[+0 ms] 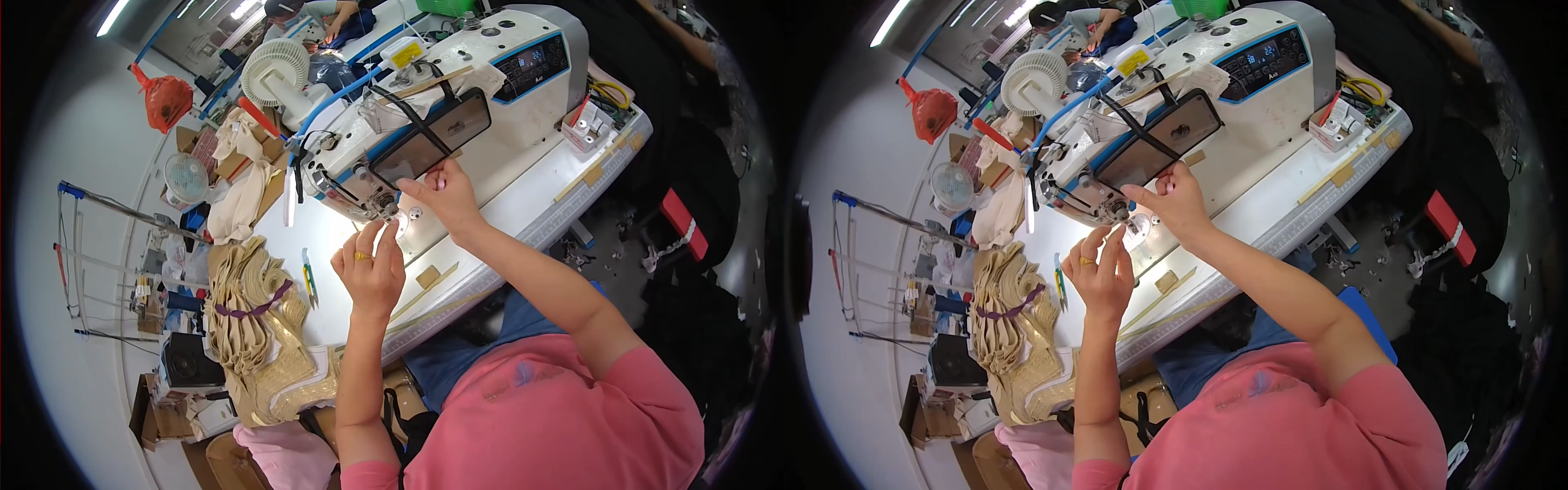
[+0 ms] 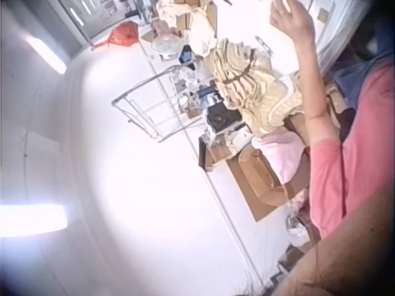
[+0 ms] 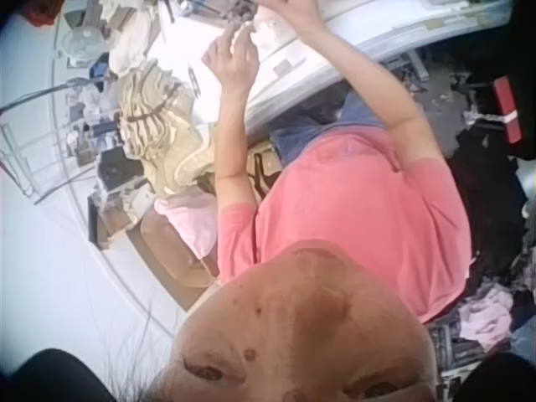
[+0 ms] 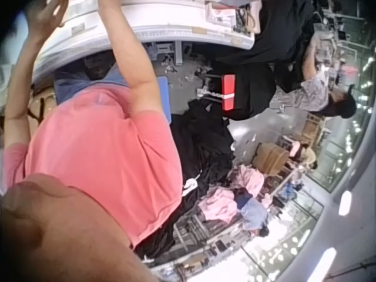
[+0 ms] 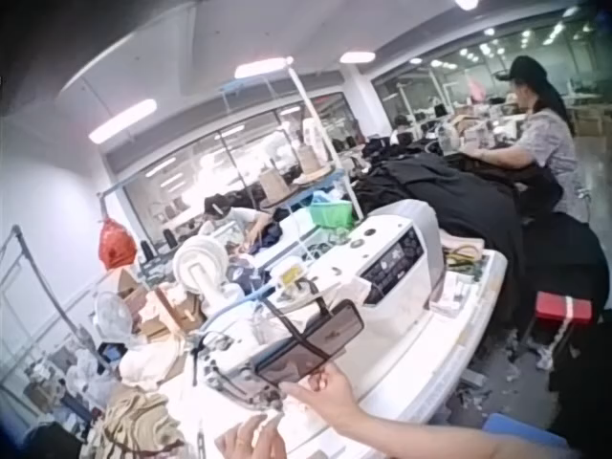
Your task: The person is seen threading and operating an industrial sewing machine to process garment pieces in a factory setting.
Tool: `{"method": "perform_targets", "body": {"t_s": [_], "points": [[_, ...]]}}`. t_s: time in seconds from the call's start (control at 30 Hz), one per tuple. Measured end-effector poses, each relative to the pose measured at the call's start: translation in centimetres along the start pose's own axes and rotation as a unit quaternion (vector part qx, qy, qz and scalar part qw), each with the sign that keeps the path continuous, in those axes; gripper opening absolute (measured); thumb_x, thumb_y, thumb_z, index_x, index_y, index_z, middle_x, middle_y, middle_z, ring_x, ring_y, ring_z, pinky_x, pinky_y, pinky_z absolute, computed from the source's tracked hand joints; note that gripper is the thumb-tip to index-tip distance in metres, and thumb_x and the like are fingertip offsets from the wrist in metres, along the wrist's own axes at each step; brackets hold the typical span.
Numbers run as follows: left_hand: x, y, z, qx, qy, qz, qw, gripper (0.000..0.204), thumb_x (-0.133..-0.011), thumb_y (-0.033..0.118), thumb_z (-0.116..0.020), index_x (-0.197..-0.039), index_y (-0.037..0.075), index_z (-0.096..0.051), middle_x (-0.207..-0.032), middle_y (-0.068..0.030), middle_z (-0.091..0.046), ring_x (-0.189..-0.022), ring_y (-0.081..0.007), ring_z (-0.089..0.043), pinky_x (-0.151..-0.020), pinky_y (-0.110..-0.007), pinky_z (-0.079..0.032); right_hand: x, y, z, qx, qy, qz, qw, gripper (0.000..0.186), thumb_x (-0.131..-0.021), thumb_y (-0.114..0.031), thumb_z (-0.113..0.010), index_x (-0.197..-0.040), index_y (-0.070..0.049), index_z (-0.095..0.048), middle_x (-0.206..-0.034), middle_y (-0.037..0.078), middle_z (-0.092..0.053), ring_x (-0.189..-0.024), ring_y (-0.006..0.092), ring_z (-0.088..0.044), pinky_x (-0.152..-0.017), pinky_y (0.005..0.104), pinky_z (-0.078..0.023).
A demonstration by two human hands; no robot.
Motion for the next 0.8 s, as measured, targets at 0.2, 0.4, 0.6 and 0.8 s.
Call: {"method": "perform_targets", "body": {"t_s": [0.2,0.4,0.6,0.8], "points": [[0.4,-0.2,0.3,0.002,-0.001,0.0,1.0,0.03,-0.071,0.009,-0.064,-0.1,0.016,-0.066,-0.103,0.0018,-0.058,-0.086,-0.0151,-0.053,-0.077,-0.03,-0.032,-0.7,0.8,-0.5,-0.051,0.033,-0.003,0.998,0.035,-0.073,-0.019,-0.078,-0.093,-0.005,-0.052,-0.073,-0.006,-0.044,-0.066,0.0035,-0.041,-0.061,0.0177,-0.036],[0.6,-0.2,0.8,0.014,-0.003,0.012,1.0,0.031,-0.07,0.007,-0.064,-0.1,0.016,-0.067,-0.101,0.0016,-0.058,-0.084,-0.0156,-0.053,-0.076,-0.03,-0.033,1.0,1.0,1.2,0.006,-0.022,-0.034,0.999,0.034,-0.078,-0.016,-0.071,-0.102,-0.004,-0.048,-0.079,-0.003,-0.046,-0.066,0.0051,-0.042,-0.061,0.0182,-0.036],[0.1,0.7,2.0,0.118,-0.019,0.027,0.992,0.031,-0.069,-0.002,-0.066,-0.096,0.013,-0.067,-0.095,-0.001,-0.061,-0.078,-0.0166,-0.055,-0.07,-0.029,-0.037,5.8,-0.4,5.4,-0.021,-0.164,-0.218,0.962,0.014,-0.091,-0.012,-0.046,-0.103,-0.003,-0.047,-0.078,0.0,-0.044,-0.063,0.006,-0.039,-0.055,0.0195,-0.033],[-8.6,-5.5,5.7,0.112,0.098,-0.046,0.988,0.04,-0.069,-0.008,-0.059,-0.103,0.011,-0.065,-0.097,-0.0089,-0.062,-0.081,-0.0232,-0.059,-0.07,-0.032,-0.046,7.6,-2.3,7.4,-0.027,-0.22,-0.252,0.942,0.018,-0.098,-0.019,-0.04,-0.094,-0.004,-0.048,-0.077,0.001,-0.045,-0.059,0.0061,-0.037,-0.051,0.0201,-0.032]]}}
Point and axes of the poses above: each hand's wrist, its own x-axis away from the middle knuckle, its own z-axis out of the back of the hand, y = z × x, the point moved 1 cm from there along -x, towards the middle knuckle
